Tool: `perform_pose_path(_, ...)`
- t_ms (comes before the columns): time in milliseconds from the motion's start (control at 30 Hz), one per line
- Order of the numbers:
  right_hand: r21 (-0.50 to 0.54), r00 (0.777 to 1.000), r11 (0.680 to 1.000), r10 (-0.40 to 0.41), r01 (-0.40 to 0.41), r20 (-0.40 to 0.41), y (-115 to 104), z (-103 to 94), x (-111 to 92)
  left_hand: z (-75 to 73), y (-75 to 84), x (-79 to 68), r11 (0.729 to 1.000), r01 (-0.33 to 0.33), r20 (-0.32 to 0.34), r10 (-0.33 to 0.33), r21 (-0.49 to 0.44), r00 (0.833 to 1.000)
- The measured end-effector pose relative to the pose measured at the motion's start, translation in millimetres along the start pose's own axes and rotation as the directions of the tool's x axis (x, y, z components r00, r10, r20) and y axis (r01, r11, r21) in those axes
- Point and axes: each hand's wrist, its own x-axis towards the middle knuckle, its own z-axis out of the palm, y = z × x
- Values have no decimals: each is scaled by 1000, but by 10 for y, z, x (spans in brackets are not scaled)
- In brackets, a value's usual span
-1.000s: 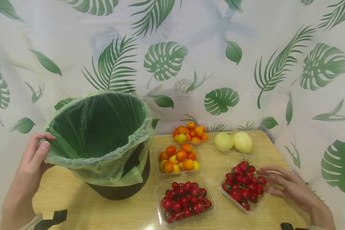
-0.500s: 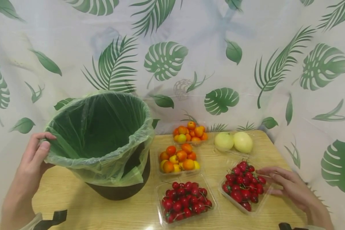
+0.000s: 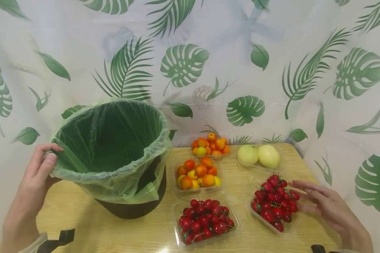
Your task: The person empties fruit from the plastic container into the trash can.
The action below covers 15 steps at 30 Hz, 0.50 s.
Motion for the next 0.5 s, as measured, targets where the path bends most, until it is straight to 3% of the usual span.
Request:
perform_pose_path(200, 48, 997, 998, 47, -49, 55, -72, 32, 31, -1, -6, -1, 1000, 11, -5, -11, 25, 1000)
perform_pose_path(500, 261, 978, 957, 80, -129, 191, -121, 82, 86, 1, -4, -5, 1000, 10, -2, -10, 19, 1000)
